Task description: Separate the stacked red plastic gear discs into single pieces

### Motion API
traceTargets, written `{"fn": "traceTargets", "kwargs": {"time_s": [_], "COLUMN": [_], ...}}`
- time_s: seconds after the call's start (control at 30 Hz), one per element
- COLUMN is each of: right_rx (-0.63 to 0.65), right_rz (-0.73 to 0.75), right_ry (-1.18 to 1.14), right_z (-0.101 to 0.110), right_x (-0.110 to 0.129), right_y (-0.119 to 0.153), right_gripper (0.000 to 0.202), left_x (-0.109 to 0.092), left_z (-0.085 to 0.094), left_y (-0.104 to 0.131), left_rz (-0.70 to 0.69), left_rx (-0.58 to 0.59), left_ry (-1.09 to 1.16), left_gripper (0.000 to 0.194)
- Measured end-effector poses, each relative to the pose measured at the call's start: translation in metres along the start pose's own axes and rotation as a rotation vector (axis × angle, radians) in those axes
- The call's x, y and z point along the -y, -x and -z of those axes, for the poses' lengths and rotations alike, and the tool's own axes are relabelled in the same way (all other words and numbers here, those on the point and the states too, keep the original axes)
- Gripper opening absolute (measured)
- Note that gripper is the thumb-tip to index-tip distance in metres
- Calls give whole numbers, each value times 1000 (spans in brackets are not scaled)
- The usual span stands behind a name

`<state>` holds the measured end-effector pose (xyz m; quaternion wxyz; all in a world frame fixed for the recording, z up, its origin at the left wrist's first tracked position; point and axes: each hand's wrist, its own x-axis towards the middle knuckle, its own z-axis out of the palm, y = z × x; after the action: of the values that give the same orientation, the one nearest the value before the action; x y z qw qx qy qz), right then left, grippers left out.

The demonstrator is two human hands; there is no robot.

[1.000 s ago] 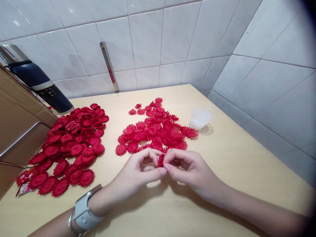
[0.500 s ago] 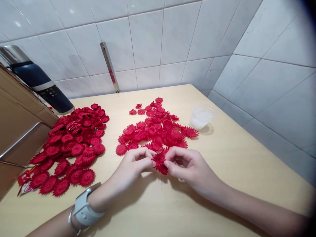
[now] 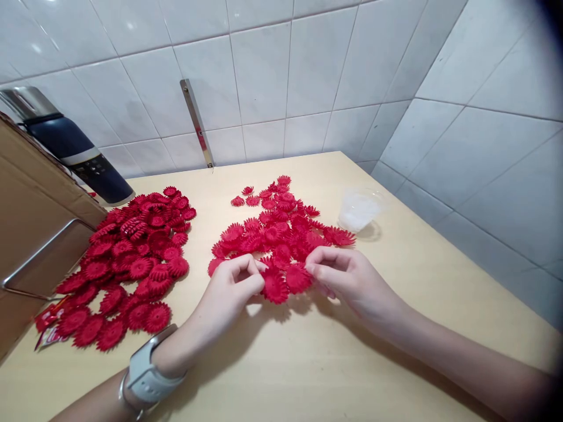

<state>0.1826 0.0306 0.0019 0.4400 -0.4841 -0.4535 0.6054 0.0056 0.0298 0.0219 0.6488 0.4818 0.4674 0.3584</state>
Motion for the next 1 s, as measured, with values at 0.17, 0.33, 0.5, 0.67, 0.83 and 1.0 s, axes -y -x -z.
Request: {"fn": "traceTargets", "kwargs": {"time_s": [0.17,0.33,0.5,0.67,0.83,1.0], "right_rx": [-38,-95,-122,-49,131,300], "right_rz": [54,91,106,76,81,73], "right_ry": [-98,-242,-265,-213,-205,-179], "right_z": [6,7,6,2,2,-1], "right_x": [-1,-2,-3,-8,-11,-12], "right_y": [0,1,-2,2,6,8], "right_gripper": [10,12,11,15,13,15], "left_x": [-1,0,3,10,4,0], "left_z": [2,3,2,1,-1,-1], "left_y": [1,3,2,3,5,5], "left_rz": [-21,-29,13,-182,-59,73], "left_rx": [-66,-37,48,221,134,202], "left_ry": [-60,-173,-275,-540,-444,-174], "left_gripper": [18,15,12,8,23,25]}}
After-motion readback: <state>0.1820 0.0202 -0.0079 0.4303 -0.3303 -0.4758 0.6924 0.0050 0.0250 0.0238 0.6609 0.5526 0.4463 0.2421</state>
